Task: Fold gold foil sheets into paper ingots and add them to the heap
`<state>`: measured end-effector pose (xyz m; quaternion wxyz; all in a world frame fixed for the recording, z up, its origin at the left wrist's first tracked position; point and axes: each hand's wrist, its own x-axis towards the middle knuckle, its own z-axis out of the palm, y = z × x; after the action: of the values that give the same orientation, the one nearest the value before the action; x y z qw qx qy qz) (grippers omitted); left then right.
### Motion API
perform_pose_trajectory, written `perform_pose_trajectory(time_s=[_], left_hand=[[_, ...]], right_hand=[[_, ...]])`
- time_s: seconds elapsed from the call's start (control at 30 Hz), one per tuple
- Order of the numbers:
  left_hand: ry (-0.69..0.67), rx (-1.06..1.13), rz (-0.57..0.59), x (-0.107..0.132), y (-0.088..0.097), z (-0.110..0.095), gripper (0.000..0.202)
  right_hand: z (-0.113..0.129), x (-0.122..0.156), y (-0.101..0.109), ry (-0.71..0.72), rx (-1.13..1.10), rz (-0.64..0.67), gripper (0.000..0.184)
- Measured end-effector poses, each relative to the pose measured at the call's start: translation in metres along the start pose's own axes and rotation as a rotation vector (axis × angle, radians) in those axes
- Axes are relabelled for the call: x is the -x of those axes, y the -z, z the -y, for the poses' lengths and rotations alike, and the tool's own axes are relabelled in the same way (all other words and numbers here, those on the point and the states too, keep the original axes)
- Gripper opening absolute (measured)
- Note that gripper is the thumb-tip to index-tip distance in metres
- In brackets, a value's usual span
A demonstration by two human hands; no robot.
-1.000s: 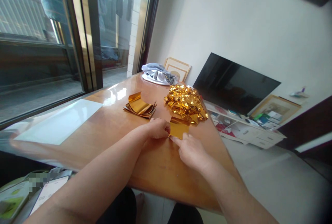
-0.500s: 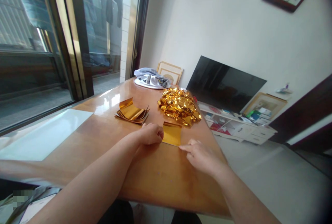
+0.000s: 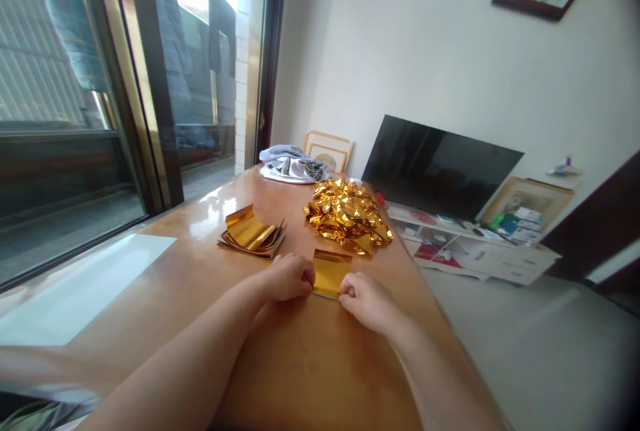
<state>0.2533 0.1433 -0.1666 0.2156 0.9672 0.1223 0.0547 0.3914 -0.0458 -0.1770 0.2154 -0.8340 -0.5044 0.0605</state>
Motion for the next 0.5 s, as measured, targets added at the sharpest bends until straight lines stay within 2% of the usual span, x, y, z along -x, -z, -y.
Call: perform_pose_trajectory(time_s=[0.07,0.13,0.2,0.27,0.3,0.37,0.43,0.5], left_hand=[[0.022,0.07,-0.054,-0.002,-0.003,0.002,0.013],[0.06,0.187,-0.161,-0.006,-0.005,0.004,0.017],[0.103,0.335,-0.289,-0.008,-0.006,0.004,0.028],[0.139,0.503,-0.35,-0.008,-0.006,0.001,0.039],[0.148,0.591,-0.34,-0.007,-0.006,-0.001,0.043],[0.13,0.756,-0.251,-0.004,-0.007,-0.008,0.045],[0.075,0.894,-0.151,-0.003,-0.009,-0.014,0.041],[0.013,1.018,-0.099,-0.003,-0.011,-0.018,0.033]], right_hand=[[-0.006,0.0,-0.004,-0.024,-0.142,0.027,0.003],[-0.009,0.001,-0.004,-0.066,-0.316,0.042,0.004],[-0.008,0.001,-0.001,-0.106,-0.51,0.022,0.008],[-0.004,0.002,0.003,-0.136,-0.687,-0.019,0.012],[-0.001,0.002,0.004,-0.145,-0.757,-0.034,0.014],[0.005,0.003,0.004,-0.15,-0.863,-0.04,0.018],[0.011,0.004,0.003,-0.134,-0.938,-0.029,0.019],[0.015,0.006,0.001,-0.114,-0.98,-0.009,0.019]])
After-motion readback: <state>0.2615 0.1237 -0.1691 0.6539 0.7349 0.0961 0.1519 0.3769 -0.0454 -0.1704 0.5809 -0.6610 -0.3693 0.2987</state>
